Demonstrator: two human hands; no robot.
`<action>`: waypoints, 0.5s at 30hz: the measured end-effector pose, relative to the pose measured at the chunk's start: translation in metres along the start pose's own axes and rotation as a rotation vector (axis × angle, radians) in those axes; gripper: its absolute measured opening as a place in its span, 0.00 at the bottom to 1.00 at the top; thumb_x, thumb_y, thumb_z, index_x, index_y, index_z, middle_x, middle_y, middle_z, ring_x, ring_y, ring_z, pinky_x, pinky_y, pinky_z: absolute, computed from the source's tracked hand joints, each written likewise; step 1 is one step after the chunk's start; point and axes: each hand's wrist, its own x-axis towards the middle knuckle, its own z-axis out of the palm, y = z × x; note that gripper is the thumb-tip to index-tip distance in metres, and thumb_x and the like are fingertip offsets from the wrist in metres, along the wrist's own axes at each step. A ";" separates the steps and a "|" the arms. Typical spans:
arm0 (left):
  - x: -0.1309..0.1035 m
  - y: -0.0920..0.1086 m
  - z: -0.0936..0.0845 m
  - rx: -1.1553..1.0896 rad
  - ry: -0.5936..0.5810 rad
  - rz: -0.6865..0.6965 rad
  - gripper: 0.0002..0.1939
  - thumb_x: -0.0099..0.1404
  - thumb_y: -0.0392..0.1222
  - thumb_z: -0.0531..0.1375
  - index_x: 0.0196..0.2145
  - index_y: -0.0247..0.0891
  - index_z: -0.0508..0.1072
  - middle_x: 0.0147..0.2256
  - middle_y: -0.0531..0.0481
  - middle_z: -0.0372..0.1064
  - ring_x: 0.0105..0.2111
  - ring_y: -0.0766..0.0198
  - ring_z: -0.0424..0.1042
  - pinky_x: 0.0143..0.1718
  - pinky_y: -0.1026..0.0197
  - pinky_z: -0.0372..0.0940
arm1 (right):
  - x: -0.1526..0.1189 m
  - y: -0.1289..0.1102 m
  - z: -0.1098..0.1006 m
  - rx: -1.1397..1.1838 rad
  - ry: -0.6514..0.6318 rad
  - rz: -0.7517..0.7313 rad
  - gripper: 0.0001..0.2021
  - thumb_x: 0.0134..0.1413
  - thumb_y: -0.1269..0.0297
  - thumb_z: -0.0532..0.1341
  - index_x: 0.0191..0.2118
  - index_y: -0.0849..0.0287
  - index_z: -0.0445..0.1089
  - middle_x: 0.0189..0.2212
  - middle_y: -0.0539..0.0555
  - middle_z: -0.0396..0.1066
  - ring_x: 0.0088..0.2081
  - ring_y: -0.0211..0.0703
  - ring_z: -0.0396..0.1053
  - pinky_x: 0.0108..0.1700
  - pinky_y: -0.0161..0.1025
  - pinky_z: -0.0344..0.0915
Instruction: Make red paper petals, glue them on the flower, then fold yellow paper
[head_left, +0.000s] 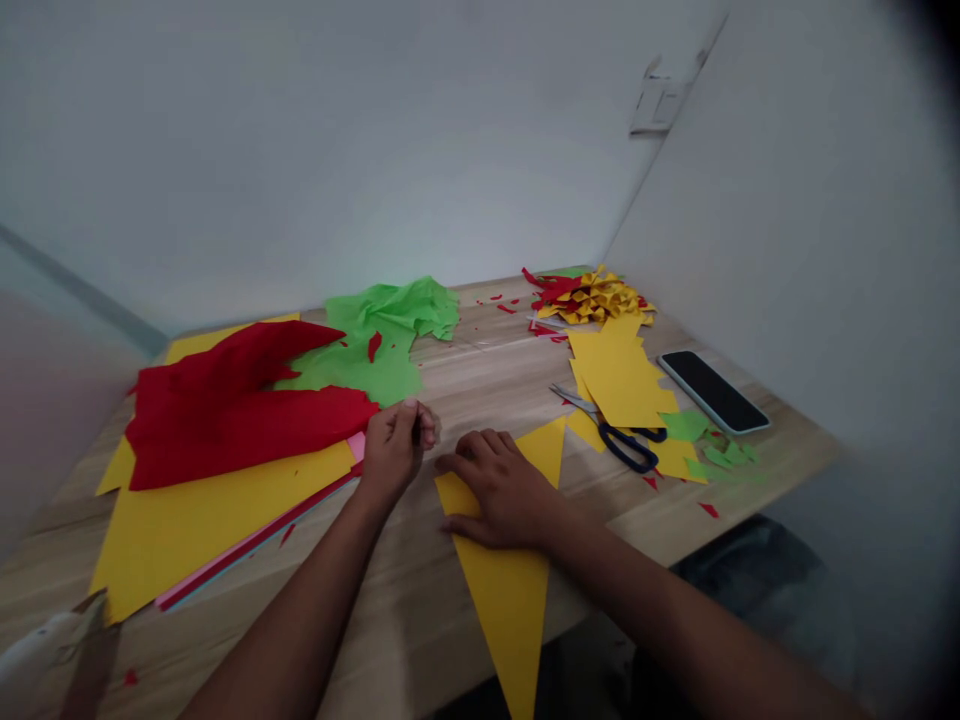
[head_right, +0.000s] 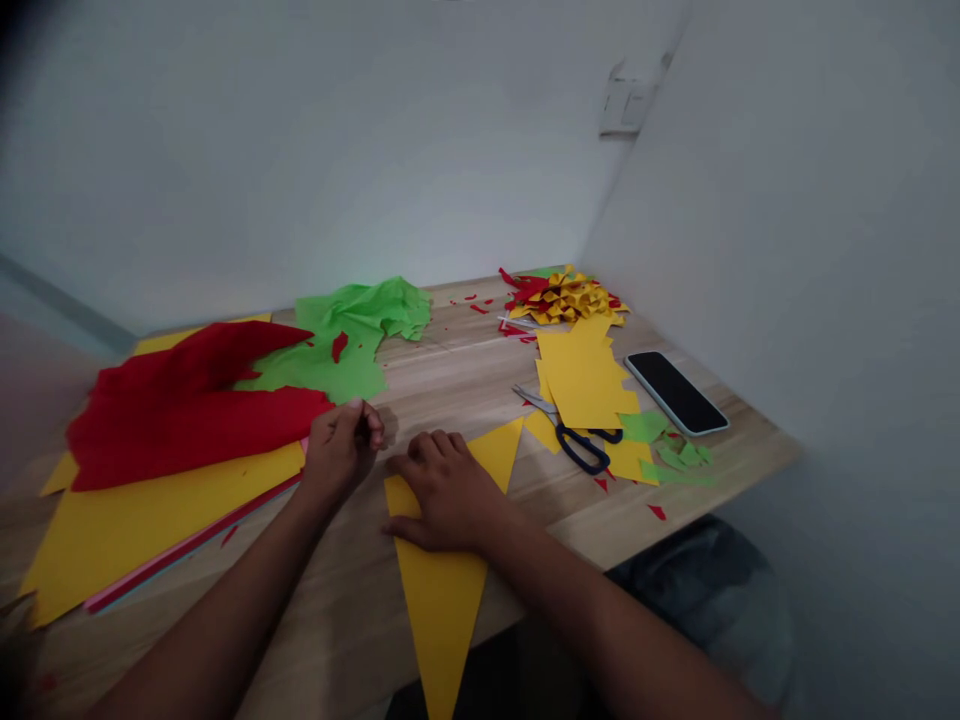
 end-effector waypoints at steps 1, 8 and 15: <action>0.000 -0.001 0.000 0.001 -0.003 0.002 0.18 0.65 0.51 0.58 0.21 0.38 0.69 0.16 0.54 0.63 0.18 0.68 0.62 0.20 0.66 0.56 | 0.000 0.000 0.000 -0.008 -0.008 -0.001 0.30 0.53 0.41 0.62 0.54 0.57 0.67 0.46 0.60 0.65 0.48 0.55 0.60 0.53 0.51 0.57; 0.002 -0.009 -0.003 0.014 -0.022 0.011 0.20 0.67 0.52 0.55 0.22 0.38 0.69 0.17 0.53 0.64 0.18 0.68 0.62 0.22 0.65 0.57 | -0.001 0.004 0.002 -0.001 -0.003 -0.004 0.19 0.56 0.48 0.63 0.46 0.58 0.70 0.41 0.57 0.66 0.45 0.52 0.61 0.51 0.49 0.57; 0.003 -0.013 -0.004 0.023 -0.051 0.013 0.21 0.68 0.53 0.53 0.23 0.37 0.69 0.17 0.54 0.64 0.18 0.69 0.62 0.22 0.66 0.58 | -0.001 0.003 0.001 0.028 -0.019 -0.038 0.29 0.53 0.39 0.62 0.50 0.58 0.68 0.46 0.60 0.66 0.48 0.54 0.60 0.53 0.51 0.57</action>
